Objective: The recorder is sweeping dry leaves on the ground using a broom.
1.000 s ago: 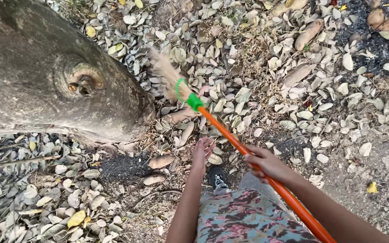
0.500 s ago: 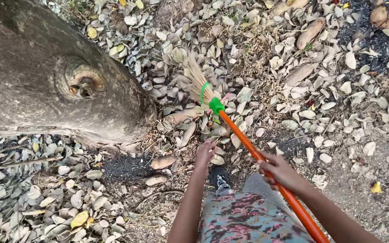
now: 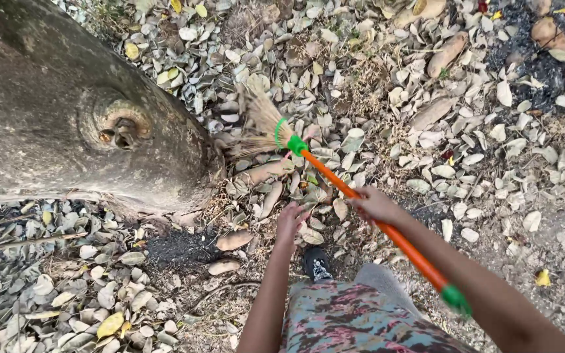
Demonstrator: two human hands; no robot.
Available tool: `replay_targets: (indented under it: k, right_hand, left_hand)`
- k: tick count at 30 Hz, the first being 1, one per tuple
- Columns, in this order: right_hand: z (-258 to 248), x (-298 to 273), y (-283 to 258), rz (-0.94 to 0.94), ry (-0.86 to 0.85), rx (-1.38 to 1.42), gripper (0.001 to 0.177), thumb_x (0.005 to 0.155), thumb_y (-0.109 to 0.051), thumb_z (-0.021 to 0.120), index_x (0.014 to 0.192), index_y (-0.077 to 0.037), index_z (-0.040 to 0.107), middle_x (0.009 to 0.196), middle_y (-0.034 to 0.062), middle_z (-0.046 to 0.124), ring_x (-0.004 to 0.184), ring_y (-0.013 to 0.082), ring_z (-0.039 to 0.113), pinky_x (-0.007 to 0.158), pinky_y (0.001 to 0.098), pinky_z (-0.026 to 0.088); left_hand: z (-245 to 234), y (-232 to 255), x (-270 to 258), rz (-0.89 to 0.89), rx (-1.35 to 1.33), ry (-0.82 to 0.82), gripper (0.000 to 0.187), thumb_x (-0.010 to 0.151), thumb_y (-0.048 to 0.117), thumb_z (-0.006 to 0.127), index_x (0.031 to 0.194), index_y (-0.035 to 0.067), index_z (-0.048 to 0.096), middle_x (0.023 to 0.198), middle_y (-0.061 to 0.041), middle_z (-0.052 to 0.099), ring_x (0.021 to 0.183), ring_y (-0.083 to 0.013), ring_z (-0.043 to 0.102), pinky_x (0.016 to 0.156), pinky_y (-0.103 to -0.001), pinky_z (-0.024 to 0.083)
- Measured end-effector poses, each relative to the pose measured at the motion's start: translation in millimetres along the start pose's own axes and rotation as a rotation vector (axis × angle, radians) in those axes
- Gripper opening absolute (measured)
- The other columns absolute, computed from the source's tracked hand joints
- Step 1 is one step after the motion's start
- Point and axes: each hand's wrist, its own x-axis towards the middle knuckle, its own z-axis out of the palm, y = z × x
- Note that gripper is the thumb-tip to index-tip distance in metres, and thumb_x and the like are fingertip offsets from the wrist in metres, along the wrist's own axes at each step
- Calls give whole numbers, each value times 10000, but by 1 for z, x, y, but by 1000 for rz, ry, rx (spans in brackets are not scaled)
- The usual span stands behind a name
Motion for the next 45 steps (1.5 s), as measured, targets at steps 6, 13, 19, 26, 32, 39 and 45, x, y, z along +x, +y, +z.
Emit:
replay_targets:
  k: [6, 13, 19, 26, 32, 39, 45]
  right_hand:
    - [36, -129, -79, 23, -16, -5, 652, 965, -215, 567, 1572, -224, 328, 614, -11, 504, 409, 90, 454, 353, 249, 431]
    - [3, -3, -4, 51, -214, 304, 613, 962, -131, 580, 1552, -121, 417, 614, -27, 450, 403, 80, 413, 337, 246, 374]
    - [-33, -18, -43, 38, -41, 193, 490, 979, -144, 572, 1446, -2, 527, 639, -38, 529, 418, 76, 429, 348, 245, 385]
    - [-54, -42, -73, -66, -160, 186, 416, 976, -147, 552, 1390, -138, 504, 595, -21, 474, 402, 80, 440, 345, 238, 409]
    - [-99, 109, -34, -16, -408, 368, 300, 986, -134, 590, 1252, 3, 585, 701, -23, 538, 428, 48, 414, 334, 226, 351]
    - [-172, 66, -55, -45, -281, 345, 311, 992, -158, 564, 1248, 17, 542, 651, -25, 471, 415, 65, 409, 333, 243, 359]
    - [-180, 2, -125, 0, -336, 190, 466, 971, -173, 539, 1420, -228, 427, 580, -25, 447, 382, 83, 429, 329, 259, 409]
  left_hand:
    - [6, -1, 7, -23, -61, -61, 477, 1023, 327, 438, 1465, 158, 496, 1286, -31, 722, 1049, -138, 706, 923, -341, 457]
    - [47, 12, 32, -70, -28, -104, 499, 1049, 434, 394, 1469, 182, 491, 1220, -50, 714, 1048, -129, 689, 918, -365, 452]
    - [85, 9, 60, -49, 53, -147, 488, 1023, 387, 460, 1413, 106, 545, 1253, -50, 717, 1041, -153, 710, 907, -393, 478]
    - [127, 6, 80, -41, -159, -81, 470, 1031, 402, 473, 1418, 142, 532, 1266, -24, 711, 1041, -154, 668, 862, -335, 473]
    - [161, 11, 100, -5, -336, 111, 476, 1048, 415, 402, 1449, 180, 506, 1257, -32, 699, 1046, -155, 682, 895, -346, 500]
    - [190, 31, 82, 47, -210, 119, 493, 1057, 357, 406, 1487, 125, 470, 1340, -57, 707, 1036, -149, 725, 891, -306, 518]
    - [203, 40, 63, 65, -261, 197, 503, 1055, 376, 382, 1467, 127, 526, 1340, -77, 702, 1043, -141, 722, 863, -300, 488]
